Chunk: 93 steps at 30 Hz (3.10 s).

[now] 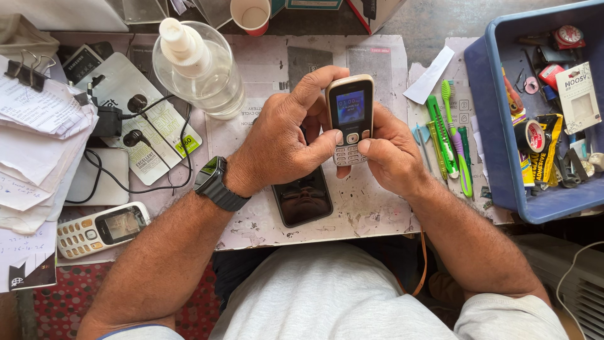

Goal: The person removes a feature phone from a drawer, powers it on, and navigates menus using the keypad. They place a smartphone on the table, then continue pressing buttons on the feature phone to scroll through options and check the display.

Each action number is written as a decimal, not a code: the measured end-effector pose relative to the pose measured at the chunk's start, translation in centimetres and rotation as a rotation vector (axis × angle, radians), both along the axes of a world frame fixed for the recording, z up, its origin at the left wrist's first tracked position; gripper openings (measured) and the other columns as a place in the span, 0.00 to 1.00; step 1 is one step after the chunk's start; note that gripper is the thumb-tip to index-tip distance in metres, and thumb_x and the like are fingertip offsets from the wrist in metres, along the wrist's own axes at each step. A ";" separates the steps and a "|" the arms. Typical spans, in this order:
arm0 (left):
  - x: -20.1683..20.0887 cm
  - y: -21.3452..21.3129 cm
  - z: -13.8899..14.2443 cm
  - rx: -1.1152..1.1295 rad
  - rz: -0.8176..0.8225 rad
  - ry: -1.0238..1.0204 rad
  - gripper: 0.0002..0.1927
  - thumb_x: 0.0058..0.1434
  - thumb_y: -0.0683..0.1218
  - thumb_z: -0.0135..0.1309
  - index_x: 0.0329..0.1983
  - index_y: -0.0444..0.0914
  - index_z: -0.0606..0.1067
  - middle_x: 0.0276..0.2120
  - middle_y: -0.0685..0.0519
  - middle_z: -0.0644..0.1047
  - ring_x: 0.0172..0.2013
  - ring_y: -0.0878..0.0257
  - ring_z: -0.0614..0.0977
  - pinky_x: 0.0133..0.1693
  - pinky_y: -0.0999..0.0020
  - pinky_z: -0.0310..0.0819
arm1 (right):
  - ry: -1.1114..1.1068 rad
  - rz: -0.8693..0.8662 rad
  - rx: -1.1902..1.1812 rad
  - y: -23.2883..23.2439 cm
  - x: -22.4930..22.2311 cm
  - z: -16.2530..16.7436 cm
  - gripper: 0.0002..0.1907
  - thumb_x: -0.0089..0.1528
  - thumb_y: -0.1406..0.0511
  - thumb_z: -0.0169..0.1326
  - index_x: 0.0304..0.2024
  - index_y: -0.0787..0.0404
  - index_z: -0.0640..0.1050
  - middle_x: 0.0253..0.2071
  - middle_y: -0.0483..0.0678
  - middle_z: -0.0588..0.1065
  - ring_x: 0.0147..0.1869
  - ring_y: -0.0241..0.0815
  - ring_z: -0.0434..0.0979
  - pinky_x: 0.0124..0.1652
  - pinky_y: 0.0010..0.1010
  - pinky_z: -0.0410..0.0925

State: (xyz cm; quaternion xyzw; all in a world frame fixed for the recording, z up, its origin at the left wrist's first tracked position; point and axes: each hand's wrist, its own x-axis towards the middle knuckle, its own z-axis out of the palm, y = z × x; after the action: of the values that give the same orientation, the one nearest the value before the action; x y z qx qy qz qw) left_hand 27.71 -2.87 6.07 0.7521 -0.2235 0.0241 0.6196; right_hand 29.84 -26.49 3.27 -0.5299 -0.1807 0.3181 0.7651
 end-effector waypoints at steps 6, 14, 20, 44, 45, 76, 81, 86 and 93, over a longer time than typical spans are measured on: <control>-0.1 0.0 -0.1 -0.010 0.006 -0.002 0.36 0.61 0.40 0.58 0.72 0.38 0.60 0.30 0.56 0.81 0.25 0.70 0.82 0.28 0.76 0.77 | -0.010 0.010 0.010 -0.2 0.1 -0.4 0.28 0.67 0.66 0.46 0.69 0.69 0.63 0.50 0.57 0.73 0.50 0.44 0.80 0.42 0.37 0.81; -0.1 -0.1 -0.4 0.003 0.015 -0.038 0.37 0.61 0.39 0.58 0.73 0.39 0.59 0.31 0.56 0.80 0.25 0.70 0.82 0.29 0.76 0.79 | 0.006 0.009 0.001 -0.3 0.1 -0.2 0.31 0.64 0.67 0.44 0.71 0.69 0.62 0.52 0.57 0.73 0.50 0.44 0.80 0.43 0.37 0.80; -0.1 -0.1 -0.7 0.006 0.019 -0.058 0.38 0.61 0.39 0.58 0.73 0.40 0.59 0.32 0.56 0.80 0.26 0.70 0.82 0.30 0.76 0.79 | 0.007 0.004 -0.002 -0.2 0.2 -0.5 0.31 0.65 0.67 0.45 0.71 0.69 0.62 0.51 0.56 0.74 0.49 0.44 0.80 0.42 0.37 0.80; 0.4 -0.1 -0.7 -0.116 0.028 -0.129 0.30 0.70 0.35 0.55 0.71 0.38 0.57 0.39 0.50 0.81 0.35 0.65 0.88 0.36 0.75 0.84 | 0.080 0.037 0.033 0.5 0.3 0.5 0.37 0.57 0.73 0.46 0.72 0.65 0.61 0.44 0.58 0.74 0.39 0.43 0.79 0.36 0.35 0.79; 0.4 -0.1 -0.6 -0.105 0.031 -0.145 0.30 0.70 0.35 0.56 0.71 0.39 0.57 0.39 0.50 0.81 0.36 0.65 0.88 0.36 0.75 0.85 | 0.094 0.043 0.044 0.5 0.4 0.4 0.37 0.58 0.73 0.45 0.72 0.65 0.62 0.44 0.58 0.75 0.39 0.43 0.80 0.36 0.36 0.79; 0.0 -0.1 -0.8 -0.107 0.015 -0.069 0.36 0.66 0.35 0.55 0.75 0.39 0.55 0.40 0.50 0.82 0.38 0.65 0.88 0.42 0.73 0.86 | -0.025 0.009 0.049 0.4 0.4 -0.6 0.32 0.60 0.74 0.45 0.69 0.66 0.65 0.47 0.54 0.74 0.50 0.44 0.80 0.33 0.30 0.78; 0.1 -0.1 -0.6 -0.115 0.015 -0.060 0.36 0.66 0.35 0.55 0.74 0.39 0.55 0.41 0.49 0.82 0.38 0.64 0.88 0.40 0.72 0.84 | -0.017 0.007 0.048 0.5 0.4 -0.6 0.34 0.58 0.74 0.44 0.69 0.66 0.64 0.50 0.54 0.74 0.50 0.45 0.81 0.32 0.30 0.79; 0.1 -0.1 -0.4 -0.104 0.020 -0.053 0.36 0.65 0.35 0.55 0.74 0.40 0.55 0.40 0.50 0.82 0.37 0.65 0.88 0.38 0.74 0.87 | -0.016 0.012 0.057 0.4 0.4 -0.7 0.33 0.60 0.75 0.44 0.70 0.65 0.64 0.49 0.54 0.74 0.51 0.44 0.81 0.33 0.30 0.79; 0.2 -0.1 -0.7 -0.107 0.011 -0.051 0.36 0.65 0.36 0.56 0.74 0.40 0.55 0.39 0.50 0.82 0.36 0.65 0.88 0.39 0.73 0.83 | -0.030 0.013 0.051 0.4 0.5 -0.7 0.33 0.59 0.75 0.45 0.69 0.65 0.64 0.48 0.54 0.74 0.51 0.44 0.81 0.34 0.30 0.79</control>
State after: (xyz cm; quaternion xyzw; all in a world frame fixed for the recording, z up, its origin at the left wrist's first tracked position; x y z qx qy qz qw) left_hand 27.89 -2.94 5.40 0.7181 -0.2336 0.0587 0.6529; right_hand 30.31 -26.09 2.55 -0.5138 -0.2036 0.3105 0.7734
